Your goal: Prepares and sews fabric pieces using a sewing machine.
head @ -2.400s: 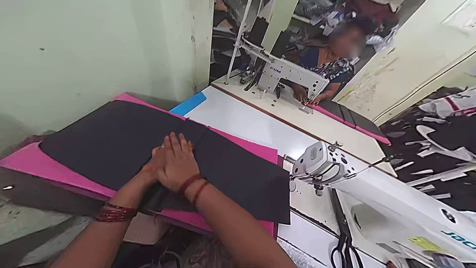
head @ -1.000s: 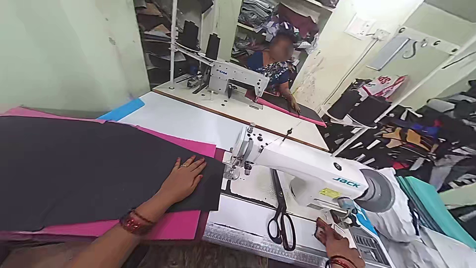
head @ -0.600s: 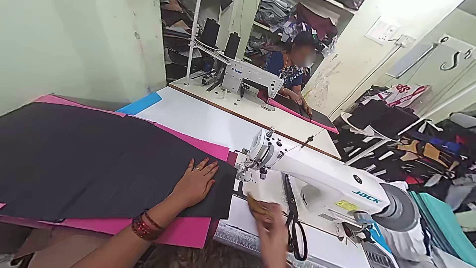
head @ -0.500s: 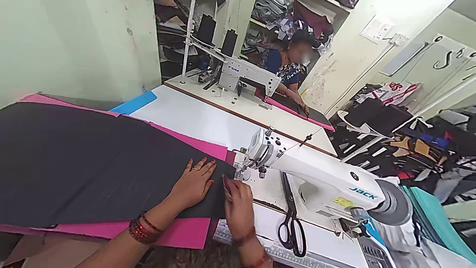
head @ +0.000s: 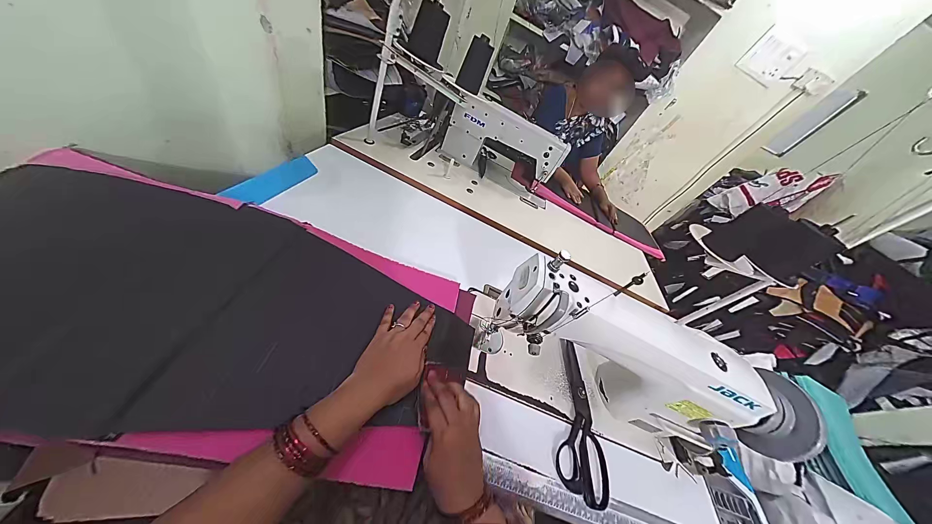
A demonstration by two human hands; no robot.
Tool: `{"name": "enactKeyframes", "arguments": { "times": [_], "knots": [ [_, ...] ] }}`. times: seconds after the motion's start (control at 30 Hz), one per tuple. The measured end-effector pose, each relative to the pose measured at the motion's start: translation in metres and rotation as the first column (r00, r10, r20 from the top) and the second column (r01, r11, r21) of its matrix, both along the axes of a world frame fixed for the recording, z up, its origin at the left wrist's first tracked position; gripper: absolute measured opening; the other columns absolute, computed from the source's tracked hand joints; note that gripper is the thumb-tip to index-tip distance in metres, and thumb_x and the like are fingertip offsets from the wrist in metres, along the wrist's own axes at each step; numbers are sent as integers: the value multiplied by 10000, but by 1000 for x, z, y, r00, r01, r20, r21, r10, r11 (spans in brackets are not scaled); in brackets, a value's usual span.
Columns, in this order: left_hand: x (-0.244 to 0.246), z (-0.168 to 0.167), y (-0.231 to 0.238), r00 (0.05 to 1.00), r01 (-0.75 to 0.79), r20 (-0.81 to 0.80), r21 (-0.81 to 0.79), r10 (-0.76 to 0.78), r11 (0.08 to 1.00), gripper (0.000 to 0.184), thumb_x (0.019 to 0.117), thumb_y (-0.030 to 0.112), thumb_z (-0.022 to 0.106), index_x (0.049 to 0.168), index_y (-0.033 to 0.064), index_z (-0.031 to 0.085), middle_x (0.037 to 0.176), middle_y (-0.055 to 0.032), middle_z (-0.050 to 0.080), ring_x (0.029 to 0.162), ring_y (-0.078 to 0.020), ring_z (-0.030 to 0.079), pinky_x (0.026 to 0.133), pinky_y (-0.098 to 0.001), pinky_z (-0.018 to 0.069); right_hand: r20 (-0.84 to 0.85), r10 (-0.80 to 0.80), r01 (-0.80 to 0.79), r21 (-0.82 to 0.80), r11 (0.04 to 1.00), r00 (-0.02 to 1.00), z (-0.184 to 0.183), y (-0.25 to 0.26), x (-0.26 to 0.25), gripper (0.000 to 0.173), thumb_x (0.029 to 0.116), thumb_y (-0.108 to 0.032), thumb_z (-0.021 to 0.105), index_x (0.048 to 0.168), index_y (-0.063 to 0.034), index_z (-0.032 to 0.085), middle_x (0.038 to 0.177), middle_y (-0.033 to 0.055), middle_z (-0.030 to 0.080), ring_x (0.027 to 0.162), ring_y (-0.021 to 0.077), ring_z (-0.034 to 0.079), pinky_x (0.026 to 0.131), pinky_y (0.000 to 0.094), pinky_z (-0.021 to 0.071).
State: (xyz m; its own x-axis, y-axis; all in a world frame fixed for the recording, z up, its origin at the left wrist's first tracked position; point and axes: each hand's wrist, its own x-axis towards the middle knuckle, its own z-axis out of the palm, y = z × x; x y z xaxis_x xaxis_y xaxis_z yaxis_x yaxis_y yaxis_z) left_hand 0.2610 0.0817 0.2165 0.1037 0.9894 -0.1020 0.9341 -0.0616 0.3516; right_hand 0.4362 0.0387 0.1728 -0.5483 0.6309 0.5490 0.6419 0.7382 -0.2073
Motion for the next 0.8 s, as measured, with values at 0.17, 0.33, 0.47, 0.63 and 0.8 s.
{"name": "enactKeyframes", "arguments": {
  "times": [0.17,0.33,0.47,0.63,0.8],
  "knots": [
    [1,-2,-3,1000,-1,-21,27,2,1000,545,1094,230,295,1597,20,305,1709,-94,213,1592,-317,124,1227,-666,34,-13,82,-82,-27,996,997,7,-52,25,381,789,52,621,1101,-70,803,1233,58,750,1059,292,717,870,468,557],
    [1,-2,-5,999,-6,-42,55,9,998,535,1096,226,306,1593,28,322,1703,-95,235,1587,-328,146,1228,-664,45,-121,82,-96,-116,989,989,49,-17,33,345,827,30,586,1079,-74,798,1151,57,772,1097,309,717,879,520,566],
    [2,-6,-4,999,-18,-27,115,21,993,500,1087,207,355,1552,34,416,1680,-87,300,1576,-328,196,1231,-658,67,-47,-69,62,-137,989,997,42,59,-14,359,917,28,588,1212,-75,765,1301,78,720,1226,327,658,992,548,509],
    [1,-11,-1,999,-39,-30,154,44,987,479,1077,199,390,1515,28,479,1665,-82,336,1568,-329,223,1231,-657,81,128,-106,146,-362,921,986,41,97,-46,452,996,11,491,1422,-68,618,1522,89,557,1448,321,468,1174,556,356],
    [3,-12,-1,998,-30,-52,145,38,989,491,1067,163,365,1529,25,457,1662,-88,341,1564,-331,236,1222,-667,99,-12,-55,48,-306,951,998,23,64,-25,411,933,58,540,1289,-49,718,1414,110,648,1349,341,572,1110,554,441]
  ]
}}
